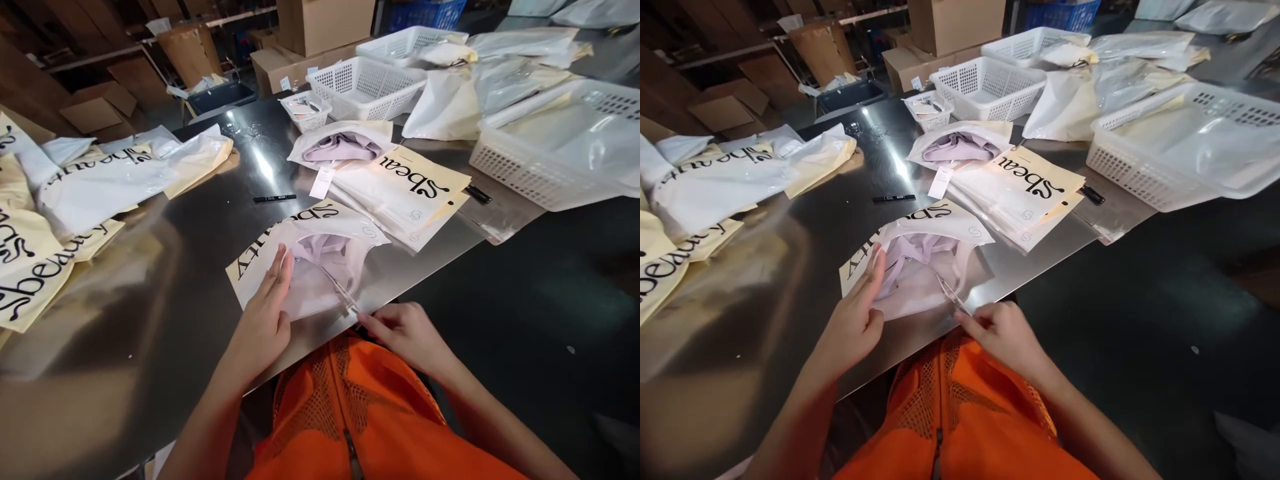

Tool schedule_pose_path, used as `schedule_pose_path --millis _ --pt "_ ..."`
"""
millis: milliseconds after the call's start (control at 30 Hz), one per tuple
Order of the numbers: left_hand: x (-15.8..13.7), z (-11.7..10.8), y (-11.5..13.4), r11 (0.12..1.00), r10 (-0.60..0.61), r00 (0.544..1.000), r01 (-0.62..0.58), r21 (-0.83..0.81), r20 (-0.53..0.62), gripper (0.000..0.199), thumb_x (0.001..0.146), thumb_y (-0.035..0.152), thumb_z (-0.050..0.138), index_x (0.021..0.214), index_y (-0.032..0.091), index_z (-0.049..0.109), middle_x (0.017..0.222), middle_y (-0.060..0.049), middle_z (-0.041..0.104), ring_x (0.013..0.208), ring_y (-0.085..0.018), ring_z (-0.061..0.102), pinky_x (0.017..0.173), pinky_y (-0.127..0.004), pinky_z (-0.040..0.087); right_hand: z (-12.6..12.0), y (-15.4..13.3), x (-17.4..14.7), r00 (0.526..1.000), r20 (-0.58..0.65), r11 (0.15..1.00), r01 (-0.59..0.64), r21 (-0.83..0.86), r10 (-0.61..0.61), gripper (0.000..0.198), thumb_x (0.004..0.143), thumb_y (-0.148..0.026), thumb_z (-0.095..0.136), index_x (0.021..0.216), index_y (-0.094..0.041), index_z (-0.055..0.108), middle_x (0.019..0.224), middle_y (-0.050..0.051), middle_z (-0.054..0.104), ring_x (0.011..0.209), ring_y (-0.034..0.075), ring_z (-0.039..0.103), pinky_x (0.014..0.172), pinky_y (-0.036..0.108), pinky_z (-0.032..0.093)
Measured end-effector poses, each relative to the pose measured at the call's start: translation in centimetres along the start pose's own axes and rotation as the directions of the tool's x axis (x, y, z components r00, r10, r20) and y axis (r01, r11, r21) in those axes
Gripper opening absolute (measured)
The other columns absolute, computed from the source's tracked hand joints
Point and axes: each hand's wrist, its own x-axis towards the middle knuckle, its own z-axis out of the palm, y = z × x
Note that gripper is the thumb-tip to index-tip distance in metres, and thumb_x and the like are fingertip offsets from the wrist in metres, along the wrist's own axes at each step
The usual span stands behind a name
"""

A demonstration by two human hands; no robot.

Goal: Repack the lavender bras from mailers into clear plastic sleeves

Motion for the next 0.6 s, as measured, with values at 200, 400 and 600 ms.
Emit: schedule_pose_path --millis 200,400,600 --pt "0.5 -1.0 0.2 0.999 0.017 0.999 -0.018 0.031 0.028 0.094 0.077 -0.004 0.035 0.158 0.030 0.001 0.165 0.003 0.009 0.151 -0.016 0.016 0.118 -0.030 0.034 3.9 6.7 0.1 0.996 0.043 0.997 0.076 0.009 -0.076 0.071 0.080 -0.055 0.067 0.139 -0.017 0.053 0.136 0.017 0.058 0.126 0.036 0.053 0.101 0.045 0.047" --pt "-0.9 -0.6 -0.8 0.987 0.071 0.995 -0.080 0.138 0.065 0.092 0.078 -0.004 0.034 0.158 0.029 0.000 0.165 -0.001 0.011 0.151 -0.020 0.018 0.122 -0.041 0.029 2.3 3.9 0.8 0.918 0.295 0.963 0.241 0.120 -0.266 0.030 0.096 -0.036 0.049 0.082 -0.022 0.071 0.082 0.006 0.069 0.077 0.021 0.065 0.072 0.031 0.051" --pt "-1.6 2.0 -0.7 0.954 0.191 0.979 -0.202 0.221 0.069 0.091 0.077 -0.006 0.034 0.158 0.024 0.006 0.164 -0.008 0.019 0.151 -0.025 0.017 0.121 -0.048 0.032 0.7 -3.6 4.9 0.981 0.119 0.854 0.072 0.515 -0.155 0.052 0.091 -0.065 0.049 0.065 -0.020 0.054 0.058 0.001 0.050 0.054 0.015 0.048 0.055 0.030 0.041"
